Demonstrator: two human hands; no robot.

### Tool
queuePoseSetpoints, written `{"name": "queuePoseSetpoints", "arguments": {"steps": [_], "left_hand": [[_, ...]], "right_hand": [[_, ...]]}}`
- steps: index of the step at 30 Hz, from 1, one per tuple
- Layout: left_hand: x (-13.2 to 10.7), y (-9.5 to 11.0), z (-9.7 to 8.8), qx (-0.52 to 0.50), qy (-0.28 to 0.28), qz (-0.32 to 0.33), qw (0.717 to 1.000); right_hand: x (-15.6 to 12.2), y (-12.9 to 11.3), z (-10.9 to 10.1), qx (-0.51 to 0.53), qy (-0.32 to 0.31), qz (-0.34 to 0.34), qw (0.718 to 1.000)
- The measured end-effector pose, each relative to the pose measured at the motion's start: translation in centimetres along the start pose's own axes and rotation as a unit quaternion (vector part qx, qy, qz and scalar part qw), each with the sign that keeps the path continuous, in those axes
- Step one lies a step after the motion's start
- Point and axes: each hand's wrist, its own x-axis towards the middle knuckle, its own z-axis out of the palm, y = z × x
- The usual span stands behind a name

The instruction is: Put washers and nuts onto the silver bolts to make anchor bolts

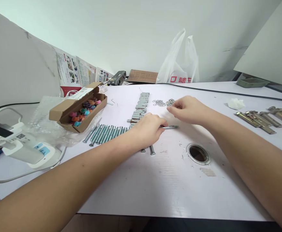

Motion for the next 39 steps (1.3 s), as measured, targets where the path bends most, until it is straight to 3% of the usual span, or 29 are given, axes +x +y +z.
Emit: {"name": "queuePoseSetpoints", "arguments": {"steps": [2,4,10,13,18,23,28,33,39], "left_hand": [[-0.2,0.1,-0.3,-0.005,-0.001,-0.030,1.000],[-0.3,0.2,-0.5,-0.013,-0.002,-0.052,0.999],[-0.5,0.1,-0.7,-0.037,0.009,-0.058,0.998],[-0.6,-0.1,-0.7,-0.038,0.021,-0.040,0.998],[-0.9,-0.6,-0.6,-0.073,0.028,-0.047,0.996],[-0.9,-0.8,-0.5,-0.065,0.051,-0.036,0.996],[-0.8,-0.7,-0.3,-0.091,0.076,-0.047,0.992],[-0.8,-0.6,-0.4,-0.133,0.055,-0.059,0.988],[-0.7,-0.4,-1.0,-0.158,0.094,-0.049,0.982]], "right_hand": [[-0.6,0.8,-1.2,-0.036,-0.139,-0.006,0.990],[-1.1,1.3,-1.9,-0.040,-0.228,-0.017,0.973],[-1.5,1.2,-2.2,-0.038,-0.290,-0.058,0.955],[-1.5,1.4,-2.3,-0.021,-0.253,-0.079,0.964],[-1.5,0.8,-2.2,0.008,-0.112,-0.121,0.986],[-1.9,-0.7,-1.2,0.052,-0.011,-0.202,0.978],[-1.9,-0.9,-0.4,0.092,0.012,-0.239,0.967],[-1.9,-0.9,0.1,0.121,0.028,-0.257,0.958],[-1.6,-0.9,0.7,0.178,0.023,-0.255,0.950]]}}
